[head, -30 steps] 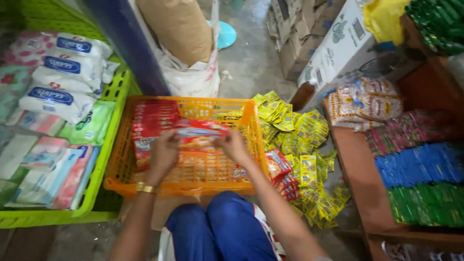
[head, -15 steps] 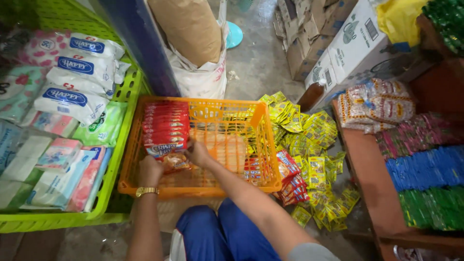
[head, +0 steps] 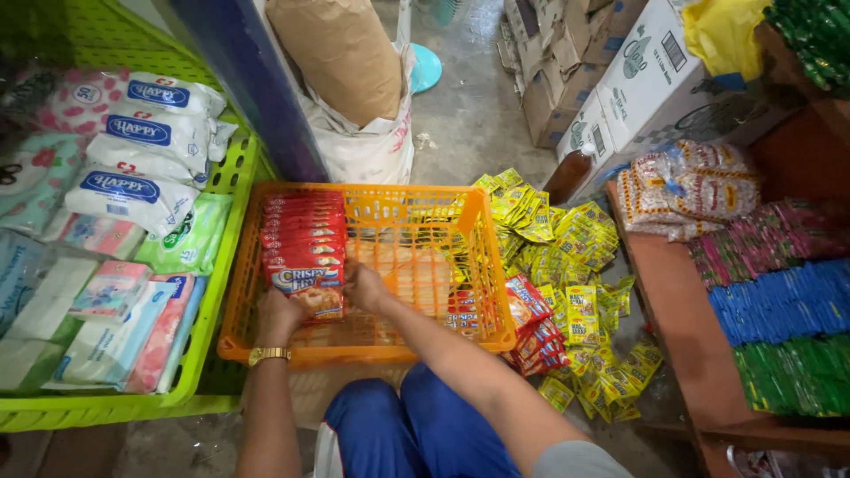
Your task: The recorder is organizing packets of food seasoning from a floor pile and stacking them neatly into a yellow plastic crate.
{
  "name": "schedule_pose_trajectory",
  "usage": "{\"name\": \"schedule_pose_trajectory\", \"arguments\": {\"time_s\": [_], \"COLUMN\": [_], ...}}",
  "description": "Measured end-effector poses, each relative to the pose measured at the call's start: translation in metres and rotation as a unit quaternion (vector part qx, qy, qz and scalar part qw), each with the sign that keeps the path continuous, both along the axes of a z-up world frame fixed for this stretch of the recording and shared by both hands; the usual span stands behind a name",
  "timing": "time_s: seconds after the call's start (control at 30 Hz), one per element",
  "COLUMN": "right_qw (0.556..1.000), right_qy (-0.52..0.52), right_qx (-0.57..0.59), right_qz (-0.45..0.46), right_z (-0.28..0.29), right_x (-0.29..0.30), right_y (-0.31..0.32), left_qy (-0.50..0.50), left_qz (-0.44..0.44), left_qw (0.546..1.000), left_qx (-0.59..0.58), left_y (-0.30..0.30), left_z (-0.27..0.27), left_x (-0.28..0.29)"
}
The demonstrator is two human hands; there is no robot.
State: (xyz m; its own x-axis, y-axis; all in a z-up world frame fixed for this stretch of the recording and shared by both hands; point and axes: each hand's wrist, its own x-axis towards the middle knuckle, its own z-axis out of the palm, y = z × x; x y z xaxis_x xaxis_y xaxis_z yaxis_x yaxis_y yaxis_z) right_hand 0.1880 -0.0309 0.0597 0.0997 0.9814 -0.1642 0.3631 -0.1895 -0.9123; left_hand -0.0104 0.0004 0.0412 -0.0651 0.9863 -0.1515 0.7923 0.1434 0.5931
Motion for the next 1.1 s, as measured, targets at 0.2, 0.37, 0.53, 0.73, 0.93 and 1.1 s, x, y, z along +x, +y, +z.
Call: {"name": "schedule_pose_trajectory", "arguments": {"time_s": [0.2, 0.37, 0.53, 0.73, 0.93, 1.1], "right_qw": [0.988, 0.98, 0.982, 0.972, 0.968, 0.977], "right_qy": [0.106, 0.155, 0.139, 0.17, 0.202, 0.122], "right_qx": [-0.059, -0.025, -0.096, -0.11, -0.075, -0.134], "right_qz": [0.097, 0.12, 0.083, 0.122, 0.127, 0.109], "right_z": [-0.089, -0.111, -0.062, -0.105, -0.126, -0.051], "right_x": [0.008, 0.006, 0.006, 0.008, 0.011, 0.014], "right_y": [0.028, 0.034, 0.019, 0.034, 0.04, 0.017], "left_qy": [-0.026, 0.004, 0.016, 0.058, 0.017, 0.045], "left_qz": [0.0, -0.04, -0.042, -0.051, -0.034, -0.043], "left_qw": [0.998, 0.997, 0.997, 0.997, 0.998, 0.998], "left_qx": [0.056, 0.064, 0.06, 0.023, 0.041, 0.019], "left_y": [0.002, 0.007, 0.009, 0.011, 0.006, 0.011], "left_z": [-0.013, -0.032, -0.033, -0.03, -0.02, -0.028], "left_x": [-0.004, -0.007, -0.009, -0.007, -0.005, -0.008]}}
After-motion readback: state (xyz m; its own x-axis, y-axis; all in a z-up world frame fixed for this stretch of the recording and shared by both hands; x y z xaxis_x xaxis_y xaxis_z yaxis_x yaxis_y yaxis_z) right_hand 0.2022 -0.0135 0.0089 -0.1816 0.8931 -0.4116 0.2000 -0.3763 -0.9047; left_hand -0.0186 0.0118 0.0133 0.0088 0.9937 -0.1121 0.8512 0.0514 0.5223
